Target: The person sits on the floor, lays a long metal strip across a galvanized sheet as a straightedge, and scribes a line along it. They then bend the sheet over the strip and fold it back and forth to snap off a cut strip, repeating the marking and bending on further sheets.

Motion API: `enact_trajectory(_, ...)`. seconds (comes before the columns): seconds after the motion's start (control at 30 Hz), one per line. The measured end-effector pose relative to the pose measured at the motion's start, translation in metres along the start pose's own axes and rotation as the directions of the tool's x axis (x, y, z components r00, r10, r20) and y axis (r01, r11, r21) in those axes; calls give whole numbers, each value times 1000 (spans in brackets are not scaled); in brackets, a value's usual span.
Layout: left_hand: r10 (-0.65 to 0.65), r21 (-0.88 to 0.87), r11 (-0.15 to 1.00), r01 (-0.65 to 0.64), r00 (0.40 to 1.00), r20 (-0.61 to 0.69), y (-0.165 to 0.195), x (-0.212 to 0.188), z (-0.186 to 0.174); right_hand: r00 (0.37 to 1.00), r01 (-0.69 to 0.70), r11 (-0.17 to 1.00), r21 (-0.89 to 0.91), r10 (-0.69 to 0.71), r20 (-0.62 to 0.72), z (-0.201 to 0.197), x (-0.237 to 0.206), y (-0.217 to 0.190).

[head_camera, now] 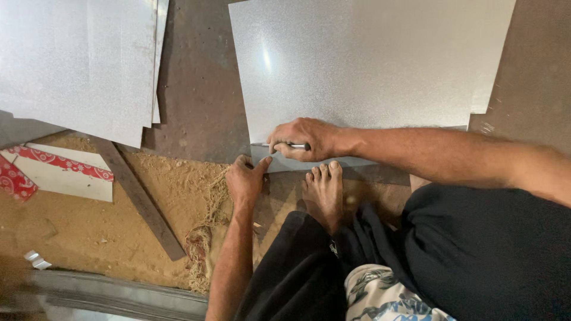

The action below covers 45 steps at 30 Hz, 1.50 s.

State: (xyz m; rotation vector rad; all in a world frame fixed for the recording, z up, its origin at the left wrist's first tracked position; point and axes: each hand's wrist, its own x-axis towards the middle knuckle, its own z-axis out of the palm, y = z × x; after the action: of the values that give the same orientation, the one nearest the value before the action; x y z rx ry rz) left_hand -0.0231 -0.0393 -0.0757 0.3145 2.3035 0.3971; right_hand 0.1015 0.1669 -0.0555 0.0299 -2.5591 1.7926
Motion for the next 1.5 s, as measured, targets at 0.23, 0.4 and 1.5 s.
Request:
enact_trajectory(0.23,163,99,983,-153,982,-93,-16,6,9,966,-258,966,-3,258,9,-49,-116,5)
enact_trajectory(0.4,256,188,955,-230,958,-131,-42,20,26,773,-626,776,-74,605,-191,-101,-341,25)
enact_trajectory(1.5,282,208,952,-225,911,-302,-27,9,5,309,-676,485,555,870,-384,-105,-326,75)
